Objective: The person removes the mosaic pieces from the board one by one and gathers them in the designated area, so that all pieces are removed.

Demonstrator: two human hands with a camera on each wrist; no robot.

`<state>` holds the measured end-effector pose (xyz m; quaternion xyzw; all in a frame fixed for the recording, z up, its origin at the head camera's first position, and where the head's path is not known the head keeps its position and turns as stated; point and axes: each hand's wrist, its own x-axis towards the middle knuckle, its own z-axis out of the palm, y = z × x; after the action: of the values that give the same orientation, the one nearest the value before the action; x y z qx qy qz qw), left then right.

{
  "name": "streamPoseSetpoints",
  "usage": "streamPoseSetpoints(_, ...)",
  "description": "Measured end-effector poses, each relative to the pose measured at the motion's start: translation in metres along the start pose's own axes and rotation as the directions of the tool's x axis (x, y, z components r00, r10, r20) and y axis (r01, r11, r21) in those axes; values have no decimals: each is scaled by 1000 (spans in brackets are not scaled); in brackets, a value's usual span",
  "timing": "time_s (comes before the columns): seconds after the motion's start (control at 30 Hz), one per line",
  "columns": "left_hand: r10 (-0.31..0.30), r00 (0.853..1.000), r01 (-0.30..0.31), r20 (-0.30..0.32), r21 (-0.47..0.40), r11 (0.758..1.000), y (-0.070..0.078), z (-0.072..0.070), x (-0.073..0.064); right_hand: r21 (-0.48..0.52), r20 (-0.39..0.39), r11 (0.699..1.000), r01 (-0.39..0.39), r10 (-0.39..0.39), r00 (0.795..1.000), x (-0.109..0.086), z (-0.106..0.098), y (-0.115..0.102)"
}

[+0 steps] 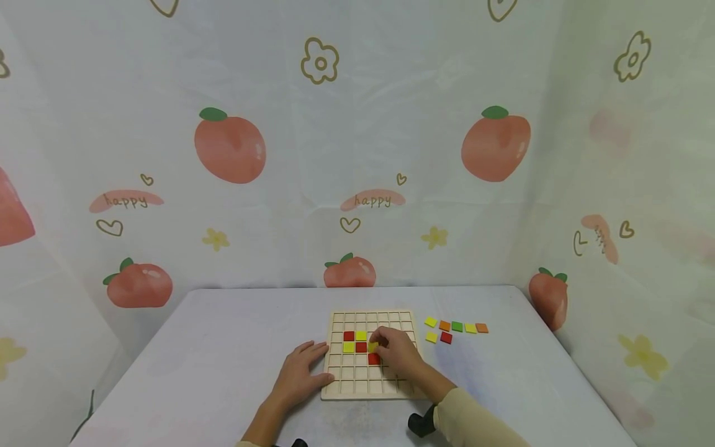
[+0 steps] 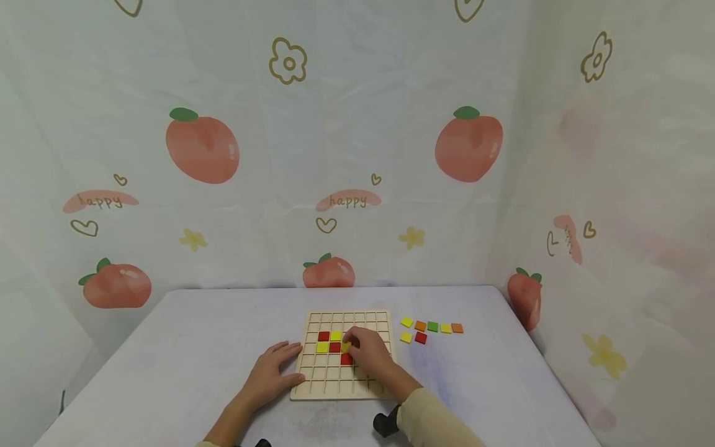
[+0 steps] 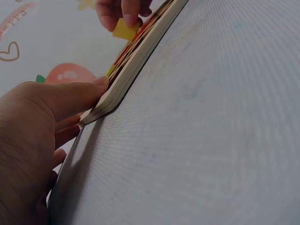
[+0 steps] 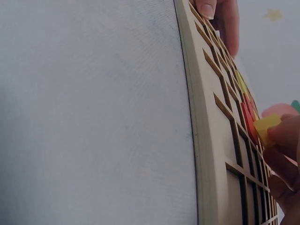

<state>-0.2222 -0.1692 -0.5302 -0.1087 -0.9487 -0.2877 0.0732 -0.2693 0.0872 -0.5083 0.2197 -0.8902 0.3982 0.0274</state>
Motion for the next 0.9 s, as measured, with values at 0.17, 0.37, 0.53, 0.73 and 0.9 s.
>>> streamPoseSetpoints(0.17, -6, 1000, 6, 0, -14, 1000, 0, -1, 0, -5, -6, 1000, -9, 9, 1000, -3, -5, -1)
streamPoseSetpoints(0.37, -4, 1000, 4, -13, -15, 1000, -1, 1, 0, -9, -28, 1000, -12, 12, 1000, -7, -14, 1)
streamPoseSetpoints(0.53, 8, 1000, -8, -9, -19, 1000, -2, 1, 1, -28, -44, 999, -31, 30, 999, -12, -21, 6)
streamPoseSetpoints(0.73, 13, 1000, -13, -8, -14, 1000, -3, 1, 1, -18, -72, 998, -57, 56, 996, -18, -31, 15)
streamPoseSetpoints(0.9, 1, 1000, -1, -9, -19, 1000, -3, 1, 1, -23, -116, 996, -81, 78, 990, -21, -39, 22)
